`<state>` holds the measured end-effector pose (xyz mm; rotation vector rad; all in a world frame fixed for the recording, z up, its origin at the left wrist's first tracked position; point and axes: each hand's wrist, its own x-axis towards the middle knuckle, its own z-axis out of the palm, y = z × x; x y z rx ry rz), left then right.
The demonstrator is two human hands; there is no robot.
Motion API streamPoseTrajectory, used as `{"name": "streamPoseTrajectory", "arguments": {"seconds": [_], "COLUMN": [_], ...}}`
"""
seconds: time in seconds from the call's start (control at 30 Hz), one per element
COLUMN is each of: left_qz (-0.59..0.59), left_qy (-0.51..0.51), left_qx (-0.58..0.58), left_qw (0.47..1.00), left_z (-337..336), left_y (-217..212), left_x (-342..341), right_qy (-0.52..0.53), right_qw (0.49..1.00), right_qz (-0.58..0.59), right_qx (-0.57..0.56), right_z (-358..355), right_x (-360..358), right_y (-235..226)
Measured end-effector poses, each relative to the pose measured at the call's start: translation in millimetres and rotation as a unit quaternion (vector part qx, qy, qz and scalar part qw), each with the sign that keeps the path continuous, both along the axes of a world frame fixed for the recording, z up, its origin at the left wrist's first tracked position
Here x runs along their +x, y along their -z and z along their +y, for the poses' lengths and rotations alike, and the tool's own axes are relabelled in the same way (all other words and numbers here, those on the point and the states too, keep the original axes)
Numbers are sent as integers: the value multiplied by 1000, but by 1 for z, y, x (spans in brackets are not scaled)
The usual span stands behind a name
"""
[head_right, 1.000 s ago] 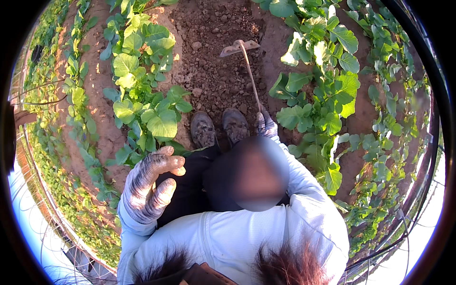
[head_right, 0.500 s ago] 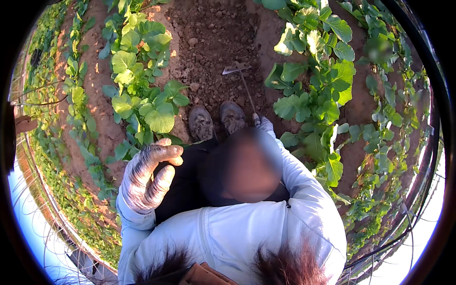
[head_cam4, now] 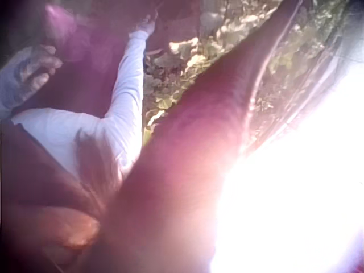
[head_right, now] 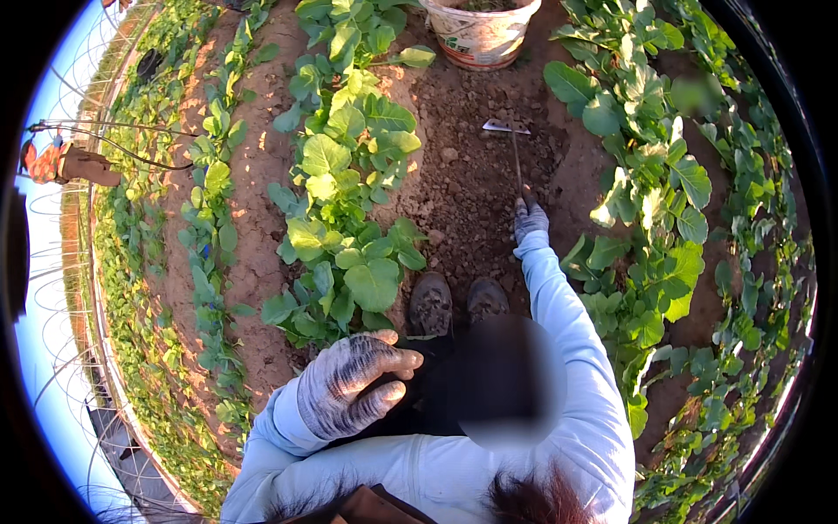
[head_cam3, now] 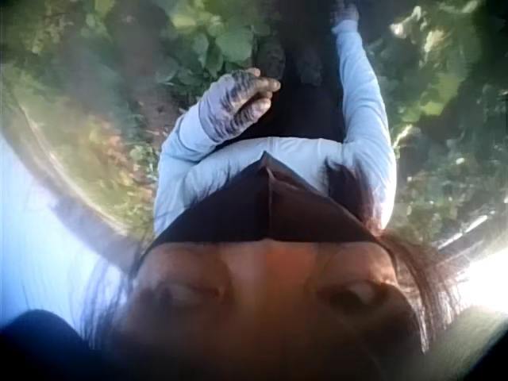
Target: The person kneels in a garden bed and uses a hand hoe to loosen soil and remove weeds around leafy green plants. They pull out the weeds by hand and place them into a nearby bucket.
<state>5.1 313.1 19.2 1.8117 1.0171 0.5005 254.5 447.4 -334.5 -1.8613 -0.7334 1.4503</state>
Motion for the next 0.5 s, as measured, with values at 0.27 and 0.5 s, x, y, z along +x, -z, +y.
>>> {"name": "streamPoseTrajectory", "arguments": {"seconds": [0.27, 0.5], "left_qz": [-4, -10], "left_qy": [-39, -14], "left_qx": [13, 17], "left_qw": [999, 1000], "left_z": [-3, 16], "left_y": [13, 12], "left_x": [-19, -7], "right_qy": [36, 64], "right_qw": [998, 983], "right_qz": [-3, -173], "right_qx": [45, 17], "right_z": [127, 179], "right_x": [-37, 34], "right_y": [-9, 108]}}
